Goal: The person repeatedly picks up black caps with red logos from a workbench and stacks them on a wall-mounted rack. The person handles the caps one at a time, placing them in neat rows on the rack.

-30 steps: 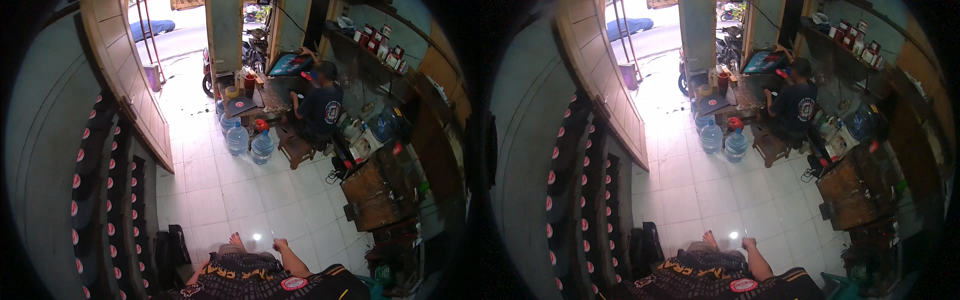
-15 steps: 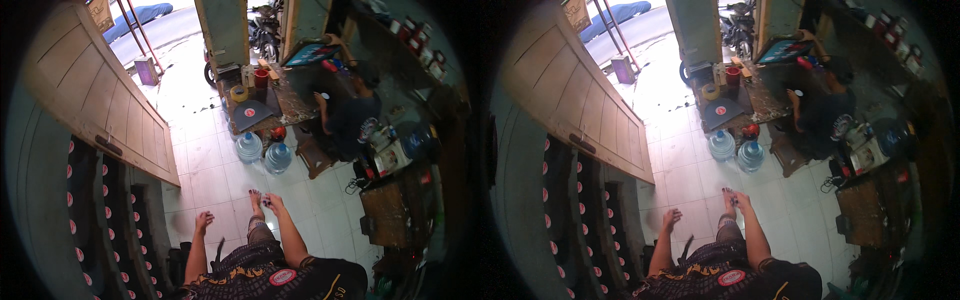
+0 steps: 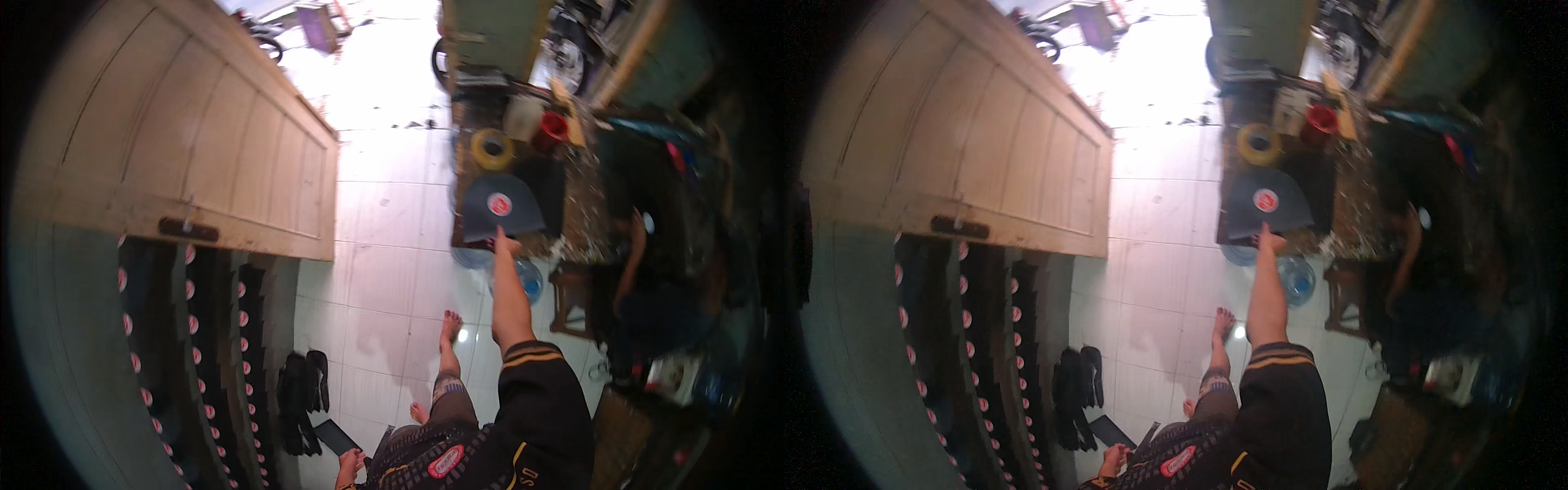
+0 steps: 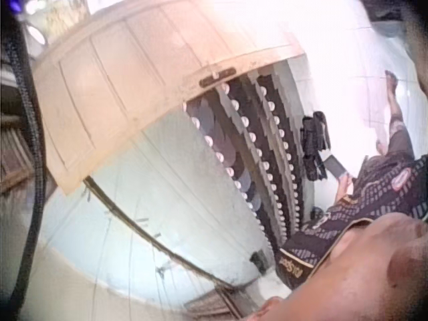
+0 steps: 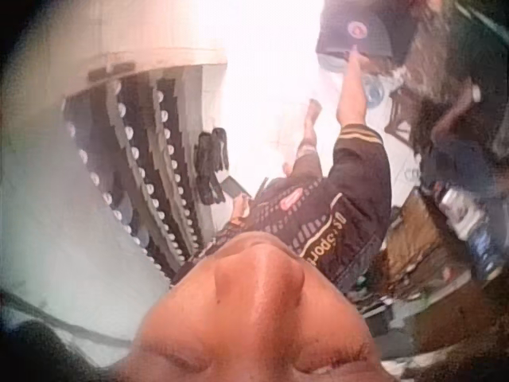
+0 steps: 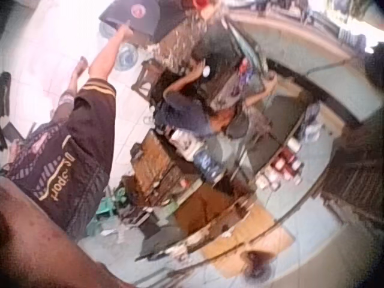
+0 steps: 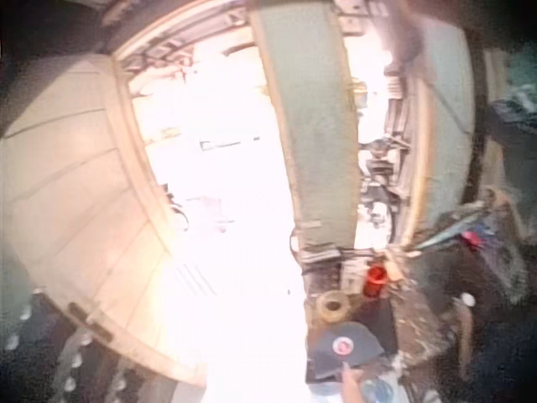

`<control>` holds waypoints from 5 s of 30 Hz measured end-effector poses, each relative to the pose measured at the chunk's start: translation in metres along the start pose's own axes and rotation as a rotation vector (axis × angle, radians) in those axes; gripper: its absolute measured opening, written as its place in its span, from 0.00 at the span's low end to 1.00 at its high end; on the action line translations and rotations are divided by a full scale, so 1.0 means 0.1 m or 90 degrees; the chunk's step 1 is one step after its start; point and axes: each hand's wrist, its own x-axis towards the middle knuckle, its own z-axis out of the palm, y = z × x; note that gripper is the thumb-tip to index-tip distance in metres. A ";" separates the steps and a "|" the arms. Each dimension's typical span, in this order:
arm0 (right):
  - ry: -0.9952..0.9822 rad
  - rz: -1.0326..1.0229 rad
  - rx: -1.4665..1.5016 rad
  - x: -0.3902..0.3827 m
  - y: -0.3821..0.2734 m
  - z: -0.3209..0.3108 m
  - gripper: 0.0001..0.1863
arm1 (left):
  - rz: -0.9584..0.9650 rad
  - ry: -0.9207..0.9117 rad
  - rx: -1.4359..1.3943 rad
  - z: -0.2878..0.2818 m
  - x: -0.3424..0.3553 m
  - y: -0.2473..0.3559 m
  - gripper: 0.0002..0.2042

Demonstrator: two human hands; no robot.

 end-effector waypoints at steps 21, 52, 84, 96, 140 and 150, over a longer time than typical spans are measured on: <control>-1.169 -0.503 -0.395 -6.18 2.26 -1.37 0.11 | 0.434 -0.190 -0.600 0.22 -0.05 -1.53 0.27; -1.680 -0.047 -0.796 -13.21 8.71 -4.49 0.09 | 0.487 0.690 -1.084 -5.73 0.02 -7.98 0.16; -1.414 -0.381 -0.109 -19.46 8.87 -3.60 0.18 | 1.253 0.459 -0.497 -13.77 -0.85 -8.23 0.15; -1.365 -0.490 -0.086 -18.84 9.71 -3.42 0.16 | 0.881 0.846 -0.170 -13.76 -0.40 -8.40 0.18; -0.953 -0.959 -1.420 -12.51 11.92 -5.31 0.40 | 0.396 -0.113 -0.426 -8.09 4.76 -10.51 0.21; -0.337 0.045 -0.698 -9.09 9.85 -7.46 0.25 | 0.225 -0.120 -0.151 -6.64 4.52 -9.60 0.16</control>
